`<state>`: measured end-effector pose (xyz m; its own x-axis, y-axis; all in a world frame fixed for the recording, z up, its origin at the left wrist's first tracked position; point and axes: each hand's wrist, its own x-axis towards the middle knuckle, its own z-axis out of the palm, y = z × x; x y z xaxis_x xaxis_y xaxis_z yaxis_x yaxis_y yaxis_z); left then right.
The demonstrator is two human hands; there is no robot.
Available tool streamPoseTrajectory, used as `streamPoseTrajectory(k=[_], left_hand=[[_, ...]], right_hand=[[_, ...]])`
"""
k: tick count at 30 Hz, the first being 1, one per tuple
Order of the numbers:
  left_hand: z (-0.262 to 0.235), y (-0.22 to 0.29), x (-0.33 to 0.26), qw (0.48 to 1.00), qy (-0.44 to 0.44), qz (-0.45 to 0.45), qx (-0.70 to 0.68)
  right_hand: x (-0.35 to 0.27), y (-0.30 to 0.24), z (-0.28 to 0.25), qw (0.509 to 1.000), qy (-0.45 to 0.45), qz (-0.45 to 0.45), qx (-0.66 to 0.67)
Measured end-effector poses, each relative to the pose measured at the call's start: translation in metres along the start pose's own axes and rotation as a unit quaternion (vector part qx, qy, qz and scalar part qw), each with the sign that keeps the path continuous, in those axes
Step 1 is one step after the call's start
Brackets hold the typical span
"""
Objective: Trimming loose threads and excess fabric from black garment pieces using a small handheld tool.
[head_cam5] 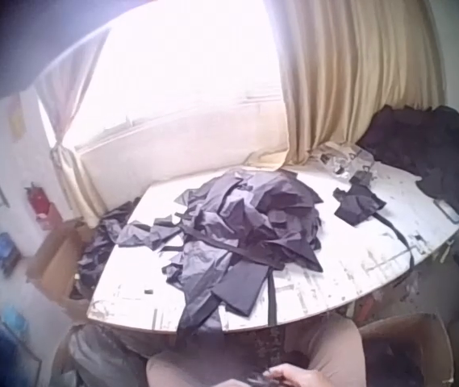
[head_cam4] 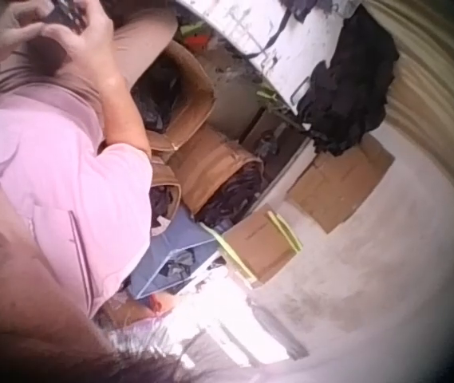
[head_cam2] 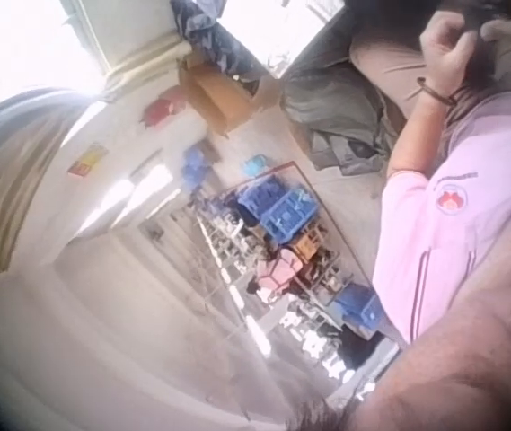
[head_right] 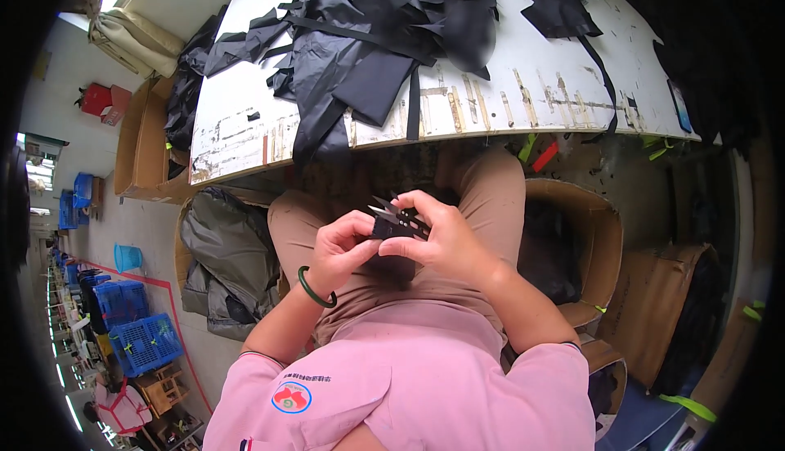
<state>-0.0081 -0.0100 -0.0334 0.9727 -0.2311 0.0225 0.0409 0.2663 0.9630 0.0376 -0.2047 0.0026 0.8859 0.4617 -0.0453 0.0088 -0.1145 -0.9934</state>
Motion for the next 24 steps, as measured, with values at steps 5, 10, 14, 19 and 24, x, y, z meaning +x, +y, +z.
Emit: streamPoseTrajectory(k=[5,10,14,19,24], left_hand=[[0.006,0.023,0.042,0.972,-0.151,0.078,0.163],[-0.098,0.026,0.13,0.898,0.147,0.135,0.393],[-0.175,0.011,0.195,0.808,0.326,0.021,0.491],[-0.21,-0.005,0.223,0.849,0.325,0.01,0.416],[-0.169,0.032,0.189,0.915,0.299,0.14,0.232]], right_hand=[[-0.021,-0.008,-0.065,0.998,0.005,0.049,-0.047],[-0.105,0.009,-0.182,0.915,0.373,0.063,0.141],[-0.199,0.078,-0.247,0.843,0.505,0.179,0.044],[-0.288,0.182,-0.269,0.708,0.513,0.206,-0.439],[-0.179,0.119,-0.231,0.836,0.466,0.126,-0.259]])
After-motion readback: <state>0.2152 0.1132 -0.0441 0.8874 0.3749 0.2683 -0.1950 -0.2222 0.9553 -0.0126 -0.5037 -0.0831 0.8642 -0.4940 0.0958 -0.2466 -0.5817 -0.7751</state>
